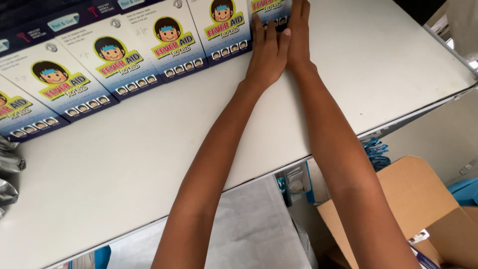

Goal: The person sits on the floor and takes boxes of Fever Aid for Kids from a cardboard box. They place the boxes one by one onto a white shelf, arranging them in a neat row.

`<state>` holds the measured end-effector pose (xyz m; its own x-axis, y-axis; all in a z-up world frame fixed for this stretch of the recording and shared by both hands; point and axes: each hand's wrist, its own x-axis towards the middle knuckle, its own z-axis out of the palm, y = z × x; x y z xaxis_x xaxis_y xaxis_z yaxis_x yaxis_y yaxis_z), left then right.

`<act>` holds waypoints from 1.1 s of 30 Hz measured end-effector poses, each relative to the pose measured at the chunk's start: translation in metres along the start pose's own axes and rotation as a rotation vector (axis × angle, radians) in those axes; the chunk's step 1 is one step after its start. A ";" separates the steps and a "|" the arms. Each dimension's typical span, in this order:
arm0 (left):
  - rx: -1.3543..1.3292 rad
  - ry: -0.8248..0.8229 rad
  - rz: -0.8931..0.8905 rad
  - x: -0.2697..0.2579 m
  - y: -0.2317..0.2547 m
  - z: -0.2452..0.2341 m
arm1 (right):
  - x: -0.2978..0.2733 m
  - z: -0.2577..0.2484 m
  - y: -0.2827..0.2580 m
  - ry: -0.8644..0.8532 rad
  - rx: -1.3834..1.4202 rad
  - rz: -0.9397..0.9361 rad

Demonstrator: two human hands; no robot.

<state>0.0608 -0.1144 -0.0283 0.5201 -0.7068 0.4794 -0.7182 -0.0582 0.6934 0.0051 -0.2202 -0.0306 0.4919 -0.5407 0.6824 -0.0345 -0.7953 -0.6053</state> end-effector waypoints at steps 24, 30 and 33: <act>0.131 -0.017 -0.044 -0.026 0.024 -0.005 | 0.065 0.006 0.050 0.038 0.439 0.417; 0.145 -0.024 -0.064 -0.028 0.030 -0.008 | 0.081 0.021 0.039 -0.033 0.499 0.535; 0.148 -0.017 -0.051 -0.030 0.033 -0.011 | 0.088 0.021 0.045 0.014 0.629 0.454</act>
<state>0.0262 -0.0873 -0.0138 0.5506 -0.7119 0.4358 -0.7520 -0.1965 0.6292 0.0653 -0.2975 -0.0062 0.5368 -0.7830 0.3143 0.2722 -0.1919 -0.9429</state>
